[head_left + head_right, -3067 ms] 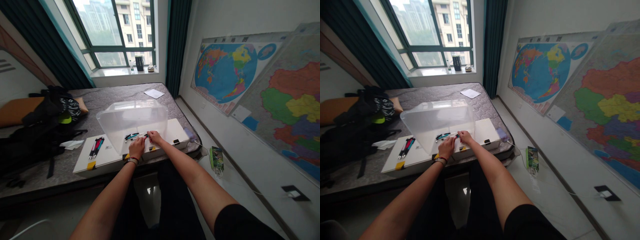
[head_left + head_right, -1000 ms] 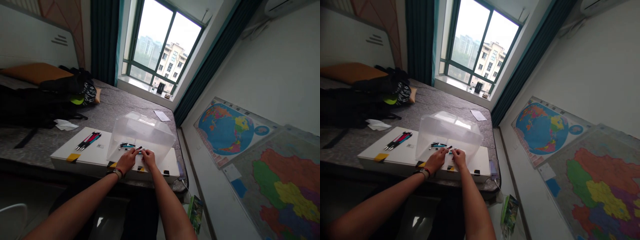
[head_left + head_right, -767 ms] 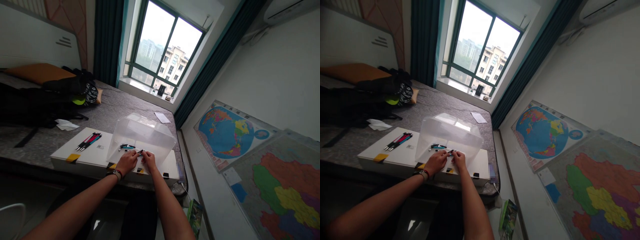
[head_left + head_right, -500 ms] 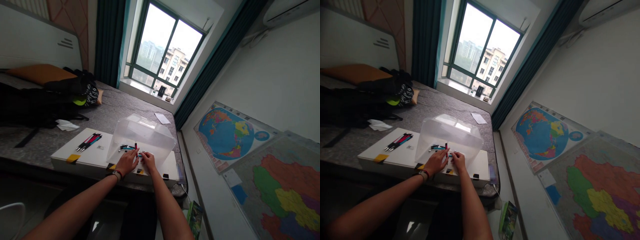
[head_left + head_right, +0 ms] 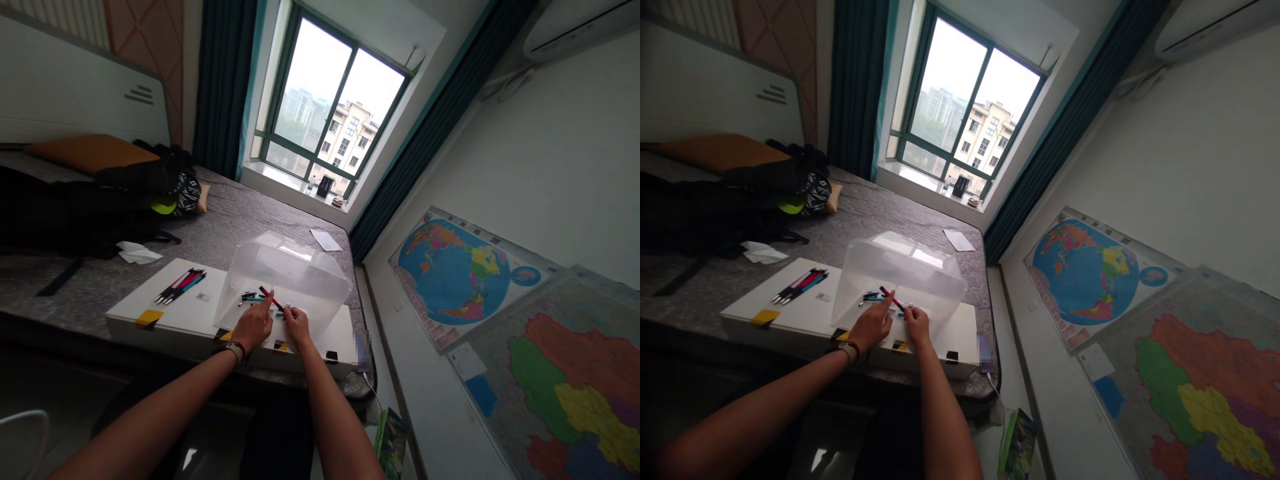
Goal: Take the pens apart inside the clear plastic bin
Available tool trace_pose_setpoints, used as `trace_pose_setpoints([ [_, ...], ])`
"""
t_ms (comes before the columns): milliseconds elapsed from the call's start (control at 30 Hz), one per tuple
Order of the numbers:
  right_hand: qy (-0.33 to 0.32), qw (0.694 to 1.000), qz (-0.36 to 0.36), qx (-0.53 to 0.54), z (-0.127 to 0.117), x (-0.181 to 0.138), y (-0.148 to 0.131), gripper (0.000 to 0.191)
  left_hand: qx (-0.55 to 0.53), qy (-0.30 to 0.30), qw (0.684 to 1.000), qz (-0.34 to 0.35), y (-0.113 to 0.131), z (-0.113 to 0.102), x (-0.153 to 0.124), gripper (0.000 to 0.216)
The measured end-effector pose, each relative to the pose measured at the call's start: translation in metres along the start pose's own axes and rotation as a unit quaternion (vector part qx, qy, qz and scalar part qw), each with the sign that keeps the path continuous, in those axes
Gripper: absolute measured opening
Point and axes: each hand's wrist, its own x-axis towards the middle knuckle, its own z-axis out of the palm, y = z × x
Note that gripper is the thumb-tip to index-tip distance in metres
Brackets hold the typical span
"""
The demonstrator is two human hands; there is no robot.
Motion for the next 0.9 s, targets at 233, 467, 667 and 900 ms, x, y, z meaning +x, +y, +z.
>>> trace_pose_setpoints([
  [233, -0.006, 0.996, 0.054, 0.073, 0.001, 0.002, 0.007, 0.051, -0.006, -0.041, 0.997, 0.059, -0.002, 0.001, -0.002, 0.052],
  [467, -0.05, 0.992, 0.049, 0.104, -0.001, 0.001, 0.001, 0.056, -0.001, -0.083, 0.996, 0.039, -0.001, 0.004, -0.003, 0.048],
  [667, -0.073, 0.986, 0.074, 0.13, -0.005, 0.0, -0.007, 0.059, 0.028, -0.116, 0.993, -0.003, 0.002, 0.001, -0.003, 0.044],
  [900, -0.063, 0.988, 0.063, 0.125, -0.003, 0.0, -0.003, 0.059, 0.065, -0.147, 0.987, -0.008, 0.004, -0.005, -0.001, 0.045],
])
